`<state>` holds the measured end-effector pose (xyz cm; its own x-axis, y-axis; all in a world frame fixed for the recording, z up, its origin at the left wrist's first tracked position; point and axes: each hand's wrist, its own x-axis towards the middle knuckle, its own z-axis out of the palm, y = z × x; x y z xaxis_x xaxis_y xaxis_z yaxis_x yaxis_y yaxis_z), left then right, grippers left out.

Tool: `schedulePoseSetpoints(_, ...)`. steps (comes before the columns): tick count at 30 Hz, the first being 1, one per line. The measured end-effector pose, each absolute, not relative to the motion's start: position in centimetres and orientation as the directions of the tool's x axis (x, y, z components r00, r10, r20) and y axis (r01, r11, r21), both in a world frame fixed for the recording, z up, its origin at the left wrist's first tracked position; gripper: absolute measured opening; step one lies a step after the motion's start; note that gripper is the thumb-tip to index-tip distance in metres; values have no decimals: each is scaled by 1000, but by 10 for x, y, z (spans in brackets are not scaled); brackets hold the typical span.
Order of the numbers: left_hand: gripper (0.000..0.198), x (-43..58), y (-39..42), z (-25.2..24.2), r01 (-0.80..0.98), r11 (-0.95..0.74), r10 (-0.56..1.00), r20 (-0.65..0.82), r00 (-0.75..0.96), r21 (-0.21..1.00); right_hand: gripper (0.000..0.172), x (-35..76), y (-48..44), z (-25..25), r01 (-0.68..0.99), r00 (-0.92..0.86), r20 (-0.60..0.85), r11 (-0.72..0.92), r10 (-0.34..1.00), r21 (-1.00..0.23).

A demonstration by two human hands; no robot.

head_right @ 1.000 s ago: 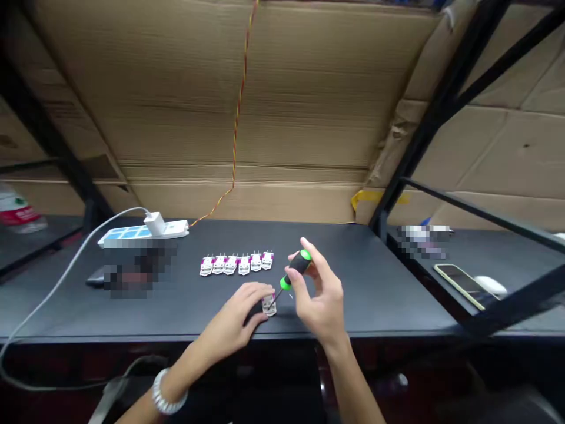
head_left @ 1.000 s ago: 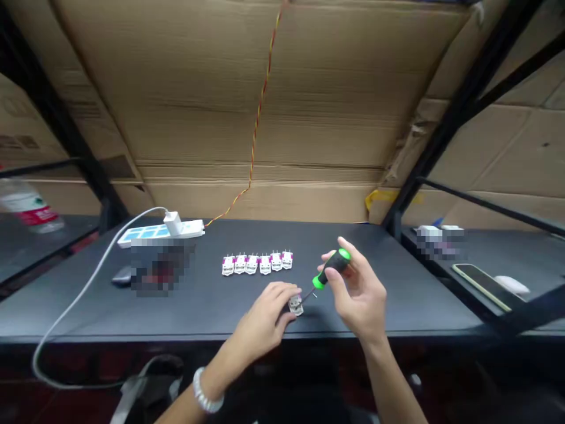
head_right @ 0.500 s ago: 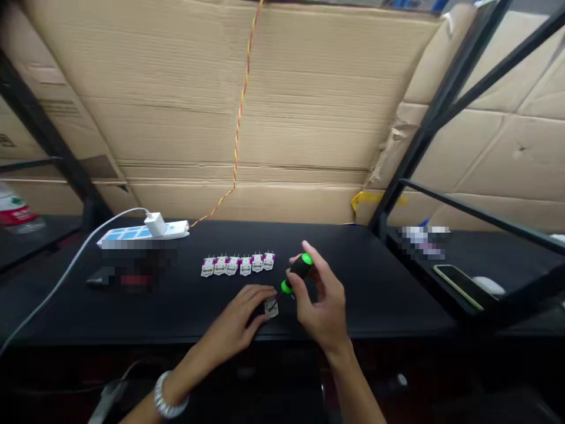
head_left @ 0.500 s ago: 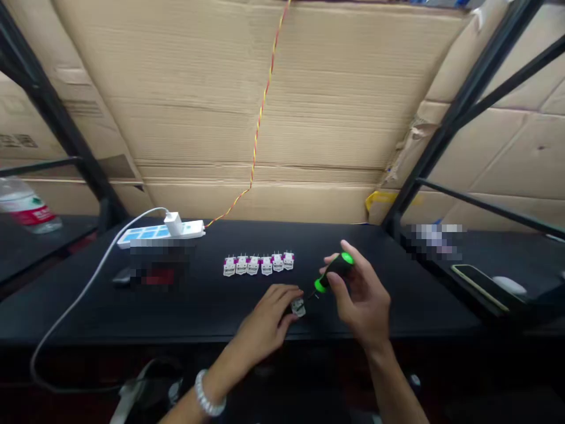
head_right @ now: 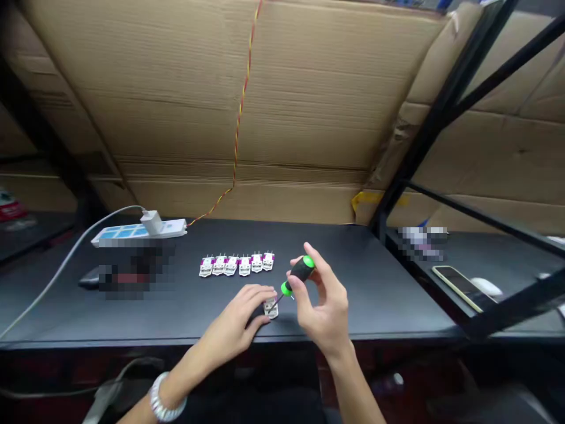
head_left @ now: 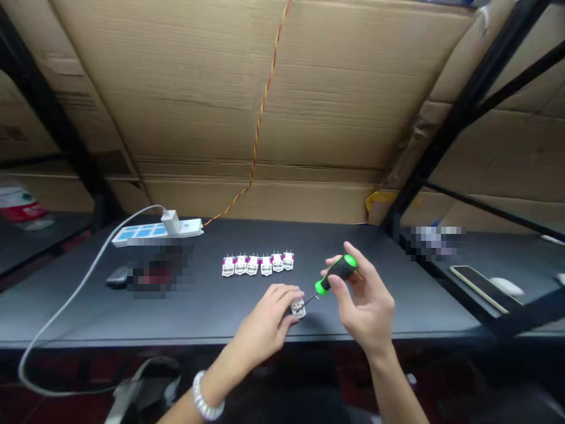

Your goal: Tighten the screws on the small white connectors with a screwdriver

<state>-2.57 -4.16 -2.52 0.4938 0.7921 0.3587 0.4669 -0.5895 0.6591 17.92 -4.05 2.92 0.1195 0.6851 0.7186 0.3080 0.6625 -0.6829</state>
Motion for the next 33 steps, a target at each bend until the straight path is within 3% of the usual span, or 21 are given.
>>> schedulePoseSetpoints(7, 41, -26, -42, -26, 455, -584, 795, 361, 488, 672, 54, 178, -41, 28, 408, 91, 756, 669, 648, -622)
schedulePoseSetpoints(13, 41, -25, -41, -28, 453, -597, 789, 382, 481, 662, 57, 175, -41, 38, 562, 28, 883, 723, 468, -401)
schedulePoseSetpoints(16, 41, -25, -41, -28, 452, -610, 781, 398, 481, 651, 56, 171, -42, 44, 582, -11, 894, 730, 448, -359)
schedulePoseSetpoints(23, 39, -24, -40, -29, 420, -620, 771, 412, 486, 663, 44, 166, -46, 48, 447, -72, 771, 711, 633, -542)
schedulePoseSetpoints(27, 39, -24, -40, -31, 423, -620, 773, 422, 474, 660, 47, 166, -49, 55, 348, -180, 694, 705, 697, -618)
schedulePoseSetpoints(33, 40, -24, -42, -29, 419, -604, 784, 409, 467, 678, 36, 160, -48, 60, 359, -104, 743, 722, 661, -592)
